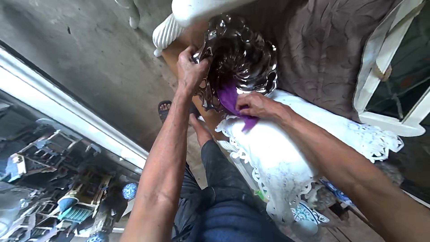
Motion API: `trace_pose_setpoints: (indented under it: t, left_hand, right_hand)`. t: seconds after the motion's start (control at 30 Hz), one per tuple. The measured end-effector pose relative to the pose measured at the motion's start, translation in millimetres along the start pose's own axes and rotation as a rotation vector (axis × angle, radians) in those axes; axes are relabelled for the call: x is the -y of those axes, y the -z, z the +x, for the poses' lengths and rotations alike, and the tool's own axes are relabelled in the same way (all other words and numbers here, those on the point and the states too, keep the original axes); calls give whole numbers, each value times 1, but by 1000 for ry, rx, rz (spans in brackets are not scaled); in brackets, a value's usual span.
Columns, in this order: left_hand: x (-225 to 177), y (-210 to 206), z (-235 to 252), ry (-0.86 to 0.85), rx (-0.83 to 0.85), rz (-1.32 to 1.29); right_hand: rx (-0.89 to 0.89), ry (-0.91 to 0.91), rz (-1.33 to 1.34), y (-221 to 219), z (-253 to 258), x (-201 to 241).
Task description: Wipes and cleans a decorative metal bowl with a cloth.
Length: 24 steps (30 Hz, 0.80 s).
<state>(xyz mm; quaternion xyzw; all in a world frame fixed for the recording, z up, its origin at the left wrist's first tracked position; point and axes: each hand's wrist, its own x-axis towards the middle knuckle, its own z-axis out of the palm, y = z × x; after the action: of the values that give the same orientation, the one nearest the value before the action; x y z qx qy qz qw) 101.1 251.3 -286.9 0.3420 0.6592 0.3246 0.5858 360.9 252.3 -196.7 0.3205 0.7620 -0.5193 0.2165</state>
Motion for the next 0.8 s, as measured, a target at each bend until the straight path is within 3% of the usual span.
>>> trace_pose_setpoints:
  t: [0.1,0.23,0.3,0.37,0.5,0.57,0.67,0.8]
  left_hand:
    - [4,1,5,4,14,9]
    - [8,-2,0,3,-10,-7]
    - [6,1,5,0,-10,40]
    - [5,-2,-1,35,28,75]
    - [-4,3,2,37,7,60]
    - [-3,3,4,49,10,54]
    - [3,2,10,59,11,47]
    - [10,-3,4,54,-5,64]
  right_hand:
    - [-68,-17,2,-8,14,-3]
    - [-453,-309,65,-29,92,-11]
    - [-548,-369,-9,-25,109,-14]
    - [-445,-366,-51,-27,82,-13]
    - [-47,-225,-123,8,21,-4]
    - [22,-169,-140,17,2,-3]
    - [-65,-198,-130,7,21,-6]
    - [-448,-410,-114,-24,95,-19]
